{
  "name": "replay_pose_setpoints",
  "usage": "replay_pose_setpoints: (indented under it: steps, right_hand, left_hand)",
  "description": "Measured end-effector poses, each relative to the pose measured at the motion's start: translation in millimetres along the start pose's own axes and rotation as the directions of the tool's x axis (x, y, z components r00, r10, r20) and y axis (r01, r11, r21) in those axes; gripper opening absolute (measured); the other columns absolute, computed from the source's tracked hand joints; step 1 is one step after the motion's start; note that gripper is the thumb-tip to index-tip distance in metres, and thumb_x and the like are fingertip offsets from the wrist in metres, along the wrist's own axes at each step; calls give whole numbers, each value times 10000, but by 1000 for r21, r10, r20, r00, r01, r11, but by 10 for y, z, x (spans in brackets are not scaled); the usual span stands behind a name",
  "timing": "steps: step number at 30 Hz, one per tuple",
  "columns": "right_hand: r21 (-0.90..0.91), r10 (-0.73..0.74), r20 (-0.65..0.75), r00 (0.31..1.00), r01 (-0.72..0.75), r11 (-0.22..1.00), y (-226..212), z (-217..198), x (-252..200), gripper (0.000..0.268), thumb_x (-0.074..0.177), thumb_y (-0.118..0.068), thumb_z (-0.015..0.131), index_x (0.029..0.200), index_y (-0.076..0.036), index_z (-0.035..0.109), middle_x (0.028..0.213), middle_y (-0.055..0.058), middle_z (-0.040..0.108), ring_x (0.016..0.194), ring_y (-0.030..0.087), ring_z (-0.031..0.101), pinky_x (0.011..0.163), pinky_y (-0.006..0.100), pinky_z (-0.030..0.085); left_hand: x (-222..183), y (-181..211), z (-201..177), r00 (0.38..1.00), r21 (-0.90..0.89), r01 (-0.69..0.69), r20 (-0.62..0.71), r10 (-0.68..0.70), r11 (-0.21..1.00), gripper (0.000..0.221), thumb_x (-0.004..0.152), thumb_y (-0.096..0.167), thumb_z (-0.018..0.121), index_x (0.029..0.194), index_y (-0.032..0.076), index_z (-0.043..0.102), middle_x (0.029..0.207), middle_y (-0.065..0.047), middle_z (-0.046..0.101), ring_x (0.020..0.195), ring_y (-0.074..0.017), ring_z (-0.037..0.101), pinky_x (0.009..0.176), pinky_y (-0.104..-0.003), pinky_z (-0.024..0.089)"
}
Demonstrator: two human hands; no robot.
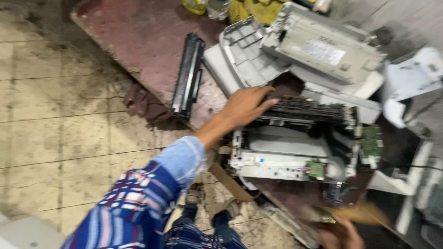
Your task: The person disassembles a printer by removing screws with a screwdriver, then uses a brush to clean internal components and circuit boards. The person repositions the printer parts and continues brushing various surfaces.
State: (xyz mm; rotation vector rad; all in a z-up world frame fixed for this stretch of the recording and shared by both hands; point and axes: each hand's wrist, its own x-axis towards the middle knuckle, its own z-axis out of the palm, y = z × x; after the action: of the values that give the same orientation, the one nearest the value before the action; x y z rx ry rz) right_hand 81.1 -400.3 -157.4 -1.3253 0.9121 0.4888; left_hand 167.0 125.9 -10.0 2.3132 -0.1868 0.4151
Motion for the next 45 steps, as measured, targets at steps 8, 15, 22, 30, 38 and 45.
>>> replay_pose_setpoints:
  steps: [8,15,22,30,38,45]
  right_hand:
    - [386,-448,225,865,343,857,-189,1814,-838,345,1039,-165,625,1289,69,583,1175,140,652,1115,247,643,1027,456,575]
    - [385,-262,229,937,160,909,87,3694,-631,273,948,-132,662,1164,-7,549,1126,126,641,998,249,680,889,488,645]
    - [72,-249,464,850,244,967,-410,3473,-1048,253,989,-200,619,1151,-29,528,1121,126,617,962,193,652,734,386,649]
    - [204,-334,346,877,277,939,-267,3528,-1069,323,1052,-145,621,1238,72,471,1222,181,524,1116,259,669,803,401,666]
    - [131,-340,625,703,334,933,-523,3067,-1204,287,995,-138,624,1188,70,579,1159,184,691,987,250,728,727,365,678]
    - [78,-322,714,622,386,919,-483,3003,-1376,389,962,-141,644,1320,4,598,1335,141,669,1135,185,664,914,378,561]
  left_hand:
    - [30,-46,173,984,75,177,-34,-175,981,487,1033,469,491,1140,52,720,1007,-190,744,931,-400,701,825,-501,541]
    - [74,48,104,981,92,194,13,-196,977,409,1059,390,497,1118,39,699,1013,-220,726,948,-433,679,816,-503,522]
    - [159,252,37,969,196,215,77,-233,957,375,1079,369,459,1123,64,674,981,-219,707,916,-456,652,780,-530,492]
    - [100,120,107,973,239,194,79,-218,952,380,1098,358,447,1145,50,664,1007,-192,712,957,-419,664,846,-519,510]
    - [121,-3,130,996,383,-20,85,-13,924,426,1121,358,426,1326,53,642,1396,-147,641,1437,-378,427,1128,-700,206]
    - [63,-27,203,993,423,-14,109,-36,906,557,1083,452,422,1429,50,596,1412,-167,609,1425,-348,500,1200,-574,315]
